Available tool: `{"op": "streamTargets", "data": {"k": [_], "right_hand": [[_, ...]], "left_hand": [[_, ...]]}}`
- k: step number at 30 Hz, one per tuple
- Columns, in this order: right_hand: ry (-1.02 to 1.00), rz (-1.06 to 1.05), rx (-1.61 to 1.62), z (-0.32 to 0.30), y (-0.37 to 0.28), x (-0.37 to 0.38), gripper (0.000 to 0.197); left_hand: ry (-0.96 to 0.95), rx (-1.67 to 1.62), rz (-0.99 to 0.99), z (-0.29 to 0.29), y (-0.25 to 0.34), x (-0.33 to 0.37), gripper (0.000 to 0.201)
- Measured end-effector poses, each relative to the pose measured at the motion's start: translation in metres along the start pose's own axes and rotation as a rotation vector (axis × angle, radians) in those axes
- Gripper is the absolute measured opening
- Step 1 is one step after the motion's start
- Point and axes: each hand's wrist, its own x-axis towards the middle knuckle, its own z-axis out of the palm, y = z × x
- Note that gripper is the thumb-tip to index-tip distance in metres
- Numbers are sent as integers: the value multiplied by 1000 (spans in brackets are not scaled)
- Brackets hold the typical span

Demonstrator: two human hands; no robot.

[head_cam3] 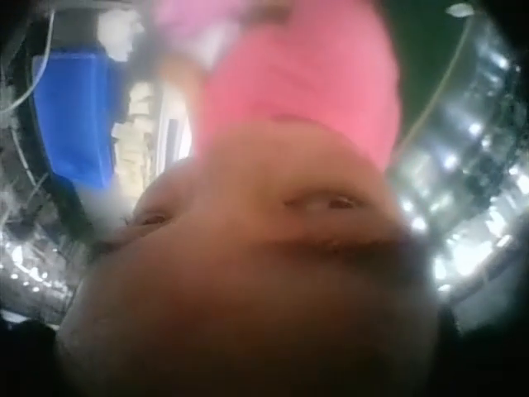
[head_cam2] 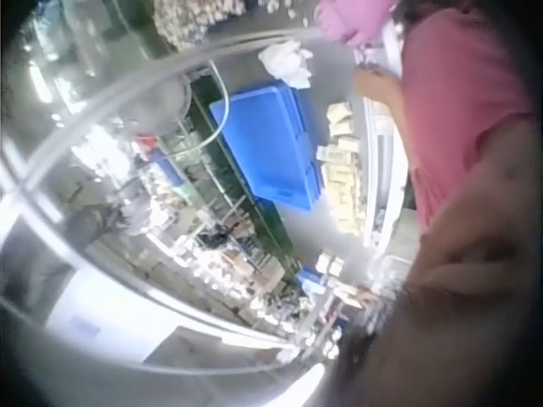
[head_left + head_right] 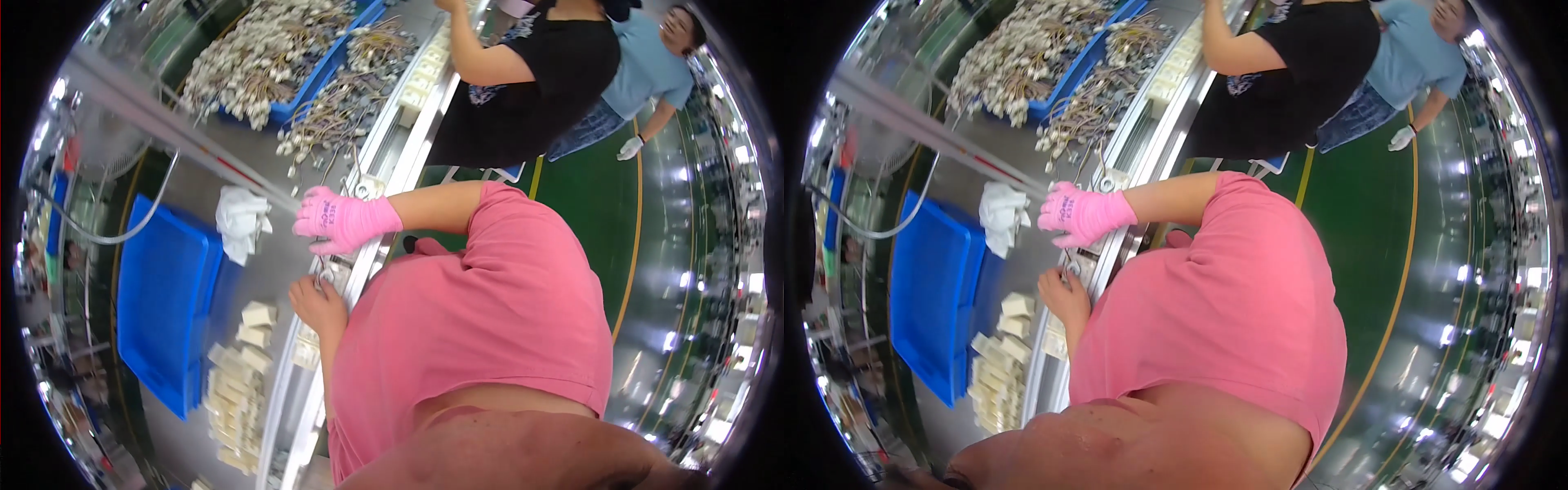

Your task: The person assembles plastic components into white trays by hand.

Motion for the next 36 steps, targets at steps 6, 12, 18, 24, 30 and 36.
{"op": "streamTargets", "data": {"k": [6, 12, 18, 24, 30, 36], "right_hand": [[11, 167, -13, -9, 15, -29, 29], [55, 265, -69, -15, 18, -41, 27], [85, 264, -80, -14, 21, -49, 26], [243, 203, -133, -6, 15, -54, 28], [280, 164, -112, -4, 11, -49, 33], [397, 357, 149, -53, 51, -29, 59]], "left_hand": [[-129, -101, -7, -6, -14, -2, 19], [-200, -118, 46, -7, -25, 5, 19], [-191, -119, 73, -6, -30, 6, 18], [-169, -152, 35, -4, -27, 8, 15], [-145, -123, 9, -4, -23, 8, 14], [-116, -105, 21, -2, -20, 6, 13]]}}
